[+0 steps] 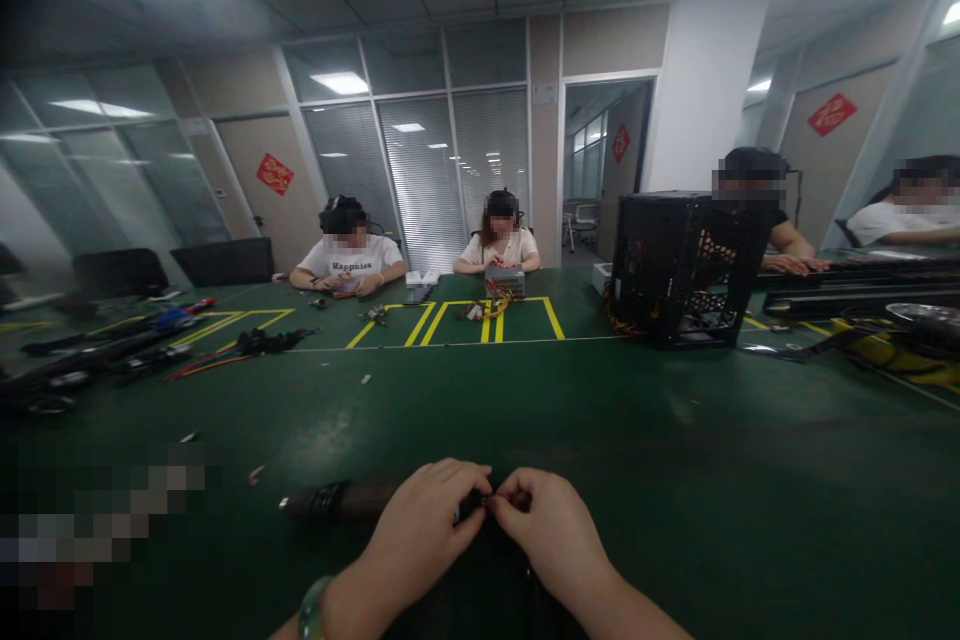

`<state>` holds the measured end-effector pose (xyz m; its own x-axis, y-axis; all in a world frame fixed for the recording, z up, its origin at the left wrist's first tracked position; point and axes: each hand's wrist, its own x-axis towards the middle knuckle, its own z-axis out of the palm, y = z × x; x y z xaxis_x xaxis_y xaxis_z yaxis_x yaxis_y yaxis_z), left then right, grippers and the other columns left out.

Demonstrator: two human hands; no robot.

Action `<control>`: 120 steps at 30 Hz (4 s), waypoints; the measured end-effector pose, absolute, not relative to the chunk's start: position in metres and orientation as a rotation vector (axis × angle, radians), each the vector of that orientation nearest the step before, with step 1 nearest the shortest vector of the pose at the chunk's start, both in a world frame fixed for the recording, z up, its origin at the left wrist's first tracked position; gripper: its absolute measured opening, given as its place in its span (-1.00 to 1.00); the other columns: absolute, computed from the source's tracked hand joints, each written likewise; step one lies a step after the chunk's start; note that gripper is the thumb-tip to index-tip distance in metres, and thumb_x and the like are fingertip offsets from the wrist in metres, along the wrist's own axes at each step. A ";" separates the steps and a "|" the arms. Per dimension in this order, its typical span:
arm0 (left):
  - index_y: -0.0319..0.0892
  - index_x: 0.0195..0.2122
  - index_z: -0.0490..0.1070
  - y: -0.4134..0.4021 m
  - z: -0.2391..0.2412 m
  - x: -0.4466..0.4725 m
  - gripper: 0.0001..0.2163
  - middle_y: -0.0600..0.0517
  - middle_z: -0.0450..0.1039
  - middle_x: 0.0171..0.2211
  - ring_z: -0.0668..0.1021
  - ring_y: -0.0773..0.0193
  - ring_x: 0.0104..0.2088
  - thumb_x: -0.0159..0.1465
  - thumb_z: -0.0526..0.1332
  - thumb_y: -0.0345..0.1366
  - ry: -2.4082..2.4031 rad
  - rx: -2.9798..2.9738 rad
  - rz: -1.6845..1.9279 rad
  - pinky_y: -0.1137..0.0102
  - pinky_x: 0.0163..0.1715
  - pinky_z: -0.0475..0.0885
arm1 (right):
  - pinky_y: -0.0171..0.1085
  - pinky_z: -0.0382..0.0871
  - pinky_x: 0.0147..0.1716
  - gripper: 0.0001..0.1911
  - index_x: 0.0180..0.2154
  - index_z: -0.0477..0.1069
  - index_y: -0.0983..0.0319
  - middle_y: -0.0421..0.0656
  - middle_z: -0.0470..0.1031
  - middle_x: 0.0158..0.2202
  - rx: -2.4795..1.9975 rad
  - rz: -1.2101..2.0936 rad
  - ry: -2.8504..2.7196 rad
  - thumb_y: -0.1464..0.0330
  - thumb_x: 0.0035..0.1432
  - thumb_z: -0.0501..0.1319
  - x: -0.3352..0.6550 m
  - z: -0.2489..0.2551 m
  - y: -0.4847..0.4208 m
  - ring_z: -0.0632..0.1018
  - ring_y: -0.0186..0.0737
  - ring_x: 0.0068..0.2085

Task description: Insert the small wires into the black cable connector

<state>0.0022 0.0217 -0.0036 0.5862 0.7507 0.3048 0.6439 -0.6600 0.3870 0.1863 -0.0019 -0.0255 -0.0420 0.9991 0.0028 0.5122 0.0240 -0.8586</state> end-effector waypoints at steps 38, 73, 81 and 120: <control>-0.08 -0.27 0.39 0.021 0.001 0.003 -0.88 0.12 0.46 -0.19 0.45 0.22 -0.14 0.21 0.22 -0.44 1.129 2.592 0.664 0.30 -0.08 0.29 | -0.38 0.21 -0.41 -0.82 -0.37 0.52 0.20 -0.23 0.54 -0.41 -1.524 0.877 -1.754 0.29 0.18 0.18 0.190 -0.018 -0.005 0.50 -0.26 -0.37; -0.08 -0.27 0.38 0.017 0.005 0.003 -0.91 0.10 0.46 -0.23 0.45 0.20 -0.18 0.21 0.23 -0.39 1.188 2.593 0.654 0.31 -0.13 0.29 | -0.37 0.27 -0.41 -0.86 -0.40 0.47 0.17 -0.25 0.53 -0.41 -1.521 0.838 -1.806 0.37 0.17 0.17 0.191 -0.017 -0.007 0.52 -0.25 -0.37; -0.07 -0.25 0.38 0.017 0.003 0.002 -0.88 0.14 0.46 -0.20 0.45 0.22 -0.17 0.21 0.25 -0.40 1.169 2.544 0.709 0.29 -0.13 0.28 | -0.35 0.29 -0.39 -0.84 -0.35 0.50 0.14 -0.21 0.55 -0.35 -1.503 0.834 -1.803 0.30 0.19 0.16 0.196 -0.027 0.001 0.53 -0.20 -0.33; -0.09 -0.21 0.40 0.020 0.002 -0.002 -0.91 0.13 0.48 -0.13 0.47 0.22 -0.11 0.25 0.25 -0.33 1.102 2.665 0.712 0.31 -0.09 0.30 | -0.35 0.27 -0.44 -0.74 -0.31 0.50 0.13 -0.24 0.57 -0.37 -1.610 0.950 -1.859 0.15 0.23 0.11 0.194 -0.016 -0.003 0.55 -0.21 -0.36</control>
